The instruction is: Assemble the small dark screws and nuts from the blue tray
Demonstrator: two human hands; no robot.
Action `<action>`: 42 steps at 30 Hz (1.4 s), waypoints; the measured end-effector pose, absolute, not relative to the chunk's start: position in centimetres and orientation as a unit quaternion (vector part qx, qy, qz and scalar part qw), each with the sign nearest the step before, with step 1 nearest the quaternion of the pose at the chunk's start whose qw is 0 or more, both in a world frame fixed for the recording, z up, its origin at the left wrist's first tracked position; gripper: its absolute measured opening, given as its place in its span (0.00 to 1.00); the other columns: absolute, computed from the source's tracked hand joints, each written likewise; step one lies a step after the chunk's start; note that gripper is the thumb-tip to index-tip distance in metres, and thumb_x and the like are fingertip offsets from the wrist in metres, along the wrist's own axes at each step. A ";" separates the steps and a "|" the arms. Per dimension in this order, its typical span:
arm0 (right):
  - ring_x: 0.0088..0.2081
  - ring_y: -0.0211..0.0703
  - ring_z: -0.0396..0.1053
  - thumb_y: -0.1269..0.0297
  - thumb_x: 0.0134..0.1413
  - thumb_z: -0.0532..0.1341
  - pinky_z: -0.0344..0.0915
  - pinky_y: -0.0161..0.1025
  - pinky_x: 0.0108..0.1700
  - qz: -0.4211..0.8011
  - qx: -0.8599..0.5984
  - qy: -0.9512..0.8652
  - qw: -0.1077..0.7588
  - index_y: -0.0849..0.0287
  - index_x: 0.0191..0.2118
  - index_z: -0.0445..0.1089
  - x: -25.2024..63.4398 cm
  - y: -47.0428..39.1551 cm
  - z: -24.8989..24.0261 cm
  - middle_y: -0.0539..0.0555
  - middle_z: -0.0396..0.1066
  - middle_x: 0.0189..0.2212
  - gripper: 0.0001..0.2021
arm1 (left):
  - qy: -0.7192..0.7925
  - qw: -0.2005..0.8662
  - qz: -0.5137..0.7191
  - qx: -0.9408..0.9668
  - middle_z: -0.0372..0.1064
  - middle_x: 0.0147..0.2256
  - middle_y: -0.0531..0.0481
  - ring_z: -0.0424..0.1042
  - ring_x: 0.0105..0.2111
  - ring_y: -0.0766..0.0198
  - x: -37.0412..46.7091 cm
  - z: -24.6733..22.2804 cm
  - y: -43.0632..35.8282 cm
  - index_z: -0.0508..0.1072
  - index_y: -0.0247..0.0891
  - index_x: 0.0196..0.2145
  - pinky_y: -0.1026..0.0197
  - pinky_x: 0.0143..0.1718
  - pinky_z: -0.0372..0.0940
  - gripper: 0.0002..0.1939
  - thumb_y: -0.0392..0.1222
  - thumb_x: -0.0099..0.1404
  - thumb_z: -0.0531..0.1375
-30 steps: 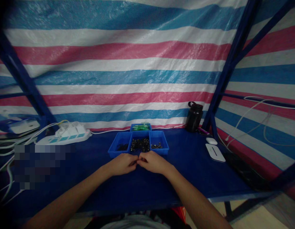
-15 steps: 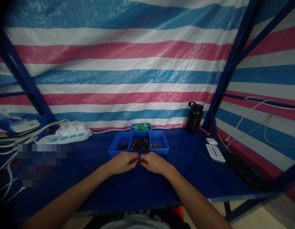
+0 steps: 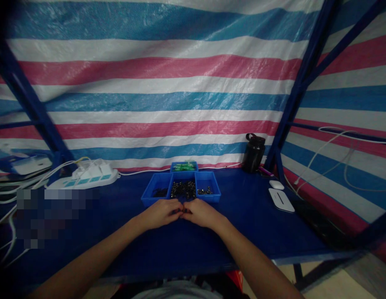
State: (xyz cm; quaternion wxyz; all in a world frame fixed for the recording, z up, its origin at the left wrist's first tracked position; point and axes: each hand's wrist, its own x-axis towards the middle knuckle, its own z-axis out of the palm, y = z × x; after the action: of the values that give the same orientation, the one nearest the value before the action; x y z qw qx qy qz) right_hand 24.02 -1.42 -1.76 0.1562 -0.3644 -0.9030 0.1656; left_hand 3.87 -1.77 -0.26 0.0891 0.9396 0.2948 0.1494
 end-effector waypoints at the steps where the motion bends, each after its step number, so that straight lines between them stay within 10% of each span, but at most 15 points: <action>1: 0.27 0.39 0.68 0.61 0.57 0.58 0.54 0.32 0.28 0.161 -0.365 -0.903 0.159 0.62 0.32 0.70 24.0 -1.4 -1.8 0.53 0.72 0.26 0.09 | 0.291 0.091 0.150 0.940 0.67 0.34 0.52 0.68 0.32 0.67 3.9 -0.2 -1.8 0.68 0.39 0.36 0.68 0.33 0.59 0.05 0.38 0.66 0.53; 42: 0.25 0.35 0.64 0.69 0.55 0.56 0.52 0.31 0.28 0.167 -0.372 -0.900 0.156 0.61 0.33 0.71 24.2 -1.7 -0.8 0.50 0.71 0.24 0.07 | 0.373 0.062 0.097 0.920 0.69 0.26 0.53 0.68 0.25 0.65 3.8 -0.3 -1.7 0.66 0.38 0.32 0.66 0.24 0.52 0.03 0.40 0.63 0.54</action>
State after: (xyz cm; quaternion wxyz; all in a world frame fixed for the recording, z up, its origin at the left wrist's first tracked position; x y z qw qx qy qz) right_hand 24.16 -1.66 -0.82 0.1564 -0.3717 -0.8998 0.1666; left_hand 3.78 -1.71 -0.31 0.0623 0.9205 0.3734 0.0967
